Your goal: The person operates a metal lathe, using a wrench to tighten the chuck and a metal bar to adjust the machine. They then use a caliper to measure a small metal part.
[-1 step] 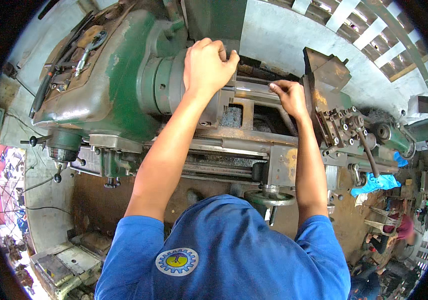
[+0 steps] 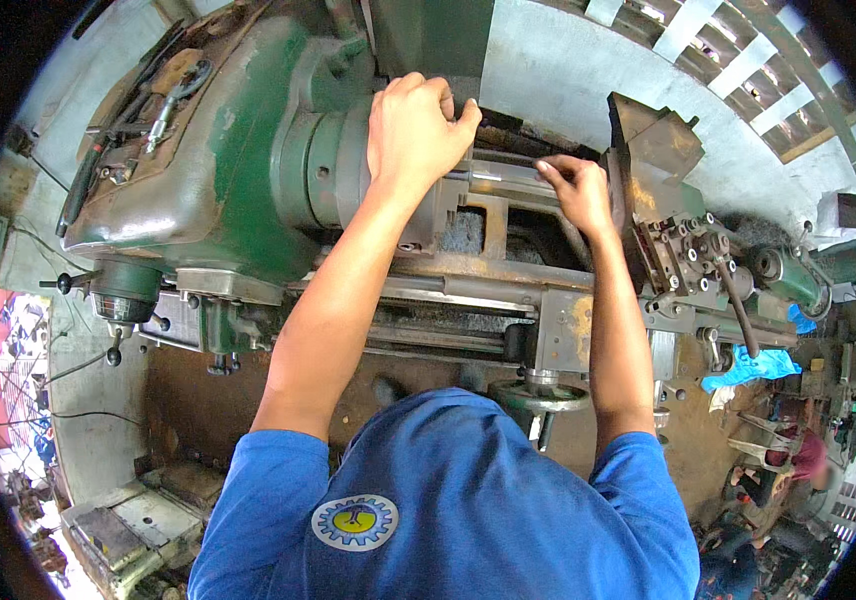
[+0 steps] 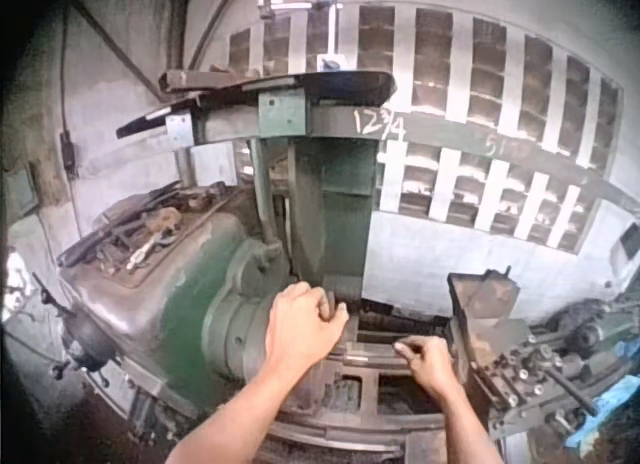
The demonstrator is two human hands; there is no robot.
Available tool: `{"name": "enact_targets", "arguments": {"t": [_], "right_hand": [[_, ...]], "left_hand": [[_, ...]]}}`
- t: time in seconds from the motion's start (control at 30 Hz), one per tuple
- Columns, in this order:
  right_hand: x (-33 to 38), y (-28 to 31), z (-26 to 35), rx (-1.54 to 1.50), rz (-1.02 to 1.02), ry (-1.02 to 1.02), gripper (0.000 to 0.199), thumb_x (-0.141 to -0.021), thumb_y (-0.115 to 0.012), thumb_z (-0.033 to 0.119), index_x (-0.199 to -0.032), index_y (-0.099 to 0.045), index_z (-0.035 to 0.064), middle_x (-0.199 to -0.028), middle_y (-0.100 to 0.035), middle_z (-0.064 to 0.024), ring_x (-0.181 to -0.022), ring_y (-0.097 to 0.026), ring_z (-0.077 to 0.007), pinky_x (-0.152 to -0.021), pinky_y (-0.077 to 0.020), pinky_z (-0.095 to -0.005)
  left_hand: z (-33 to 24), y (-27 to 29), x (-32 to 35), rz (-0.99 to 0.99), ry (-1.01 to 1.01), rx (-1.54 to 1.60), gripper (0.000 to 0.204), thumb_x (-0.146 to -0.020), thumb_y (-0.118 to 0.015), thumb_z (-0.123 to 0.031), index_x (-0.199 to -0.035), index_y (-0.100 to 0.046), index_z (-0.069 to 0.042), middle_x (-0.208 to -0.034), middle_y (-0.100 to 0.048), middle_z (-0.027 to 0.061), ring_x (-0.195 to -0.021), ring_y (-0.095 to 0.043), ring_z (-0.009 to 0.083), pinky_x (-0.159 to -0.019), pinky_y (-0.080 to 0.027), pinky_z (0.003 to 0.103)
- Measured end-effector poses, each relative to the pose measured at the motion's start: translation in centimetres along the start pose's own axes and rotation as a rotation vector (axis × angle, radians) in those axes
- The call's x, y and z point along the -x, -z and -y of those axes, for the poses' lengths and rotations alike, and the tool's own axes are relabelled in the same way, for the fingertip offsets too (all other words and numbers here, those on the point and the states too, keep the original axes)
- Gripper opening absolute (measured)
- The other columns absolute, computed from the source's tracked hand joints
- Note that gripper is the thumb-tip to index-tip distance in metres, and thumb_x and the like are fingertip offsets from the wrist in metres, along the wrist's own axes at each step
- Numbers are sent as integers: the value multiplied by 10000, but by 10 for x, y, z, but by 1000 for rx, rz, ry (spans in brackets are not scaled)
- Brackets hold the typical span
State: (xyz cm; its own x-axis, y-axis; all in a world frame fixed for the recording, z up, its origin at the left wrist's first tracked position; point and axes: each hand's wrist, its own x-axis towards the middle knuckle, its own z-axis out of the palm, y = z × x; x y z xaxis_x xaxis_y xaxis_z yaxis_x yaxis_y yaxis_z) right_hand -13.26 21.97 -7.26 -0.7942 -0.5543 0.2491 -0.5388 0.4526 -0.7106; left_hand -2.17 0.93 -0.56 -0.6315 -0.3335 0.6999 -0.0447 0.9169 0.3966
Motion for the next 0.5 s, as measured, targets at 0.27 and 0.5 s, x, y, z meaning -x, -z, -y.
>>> {"name": "enact_targets", "arguments": {"t": [0.27, 0.5], "right_hand": [[-2, -81, -15, -223, 233, -6, 470, -1052, -548, 396, -810, -591, -5, -613, -560, -76, -597, -551, -146, -600, -462, -352], [15, -56, -35, -857, 358, -325, 315, -1081, -522, 306, -874, -558, 72, -690, -506, 16, -604, -500, -81, -503, -365, -235]], "left_hand": [[3, 1, -6, 23, 5, -107, 262, -743, -768, -264, -786, -642, -38, -853, -621, 132, -912, -614, 326, -852, -475, 463], [5, 3, -6, -13, -16, -124, 258, -725, -788, -274, -787, -659, -59, -826, -650, 110, -862, -642, 322, -796, -507, 449]]}}
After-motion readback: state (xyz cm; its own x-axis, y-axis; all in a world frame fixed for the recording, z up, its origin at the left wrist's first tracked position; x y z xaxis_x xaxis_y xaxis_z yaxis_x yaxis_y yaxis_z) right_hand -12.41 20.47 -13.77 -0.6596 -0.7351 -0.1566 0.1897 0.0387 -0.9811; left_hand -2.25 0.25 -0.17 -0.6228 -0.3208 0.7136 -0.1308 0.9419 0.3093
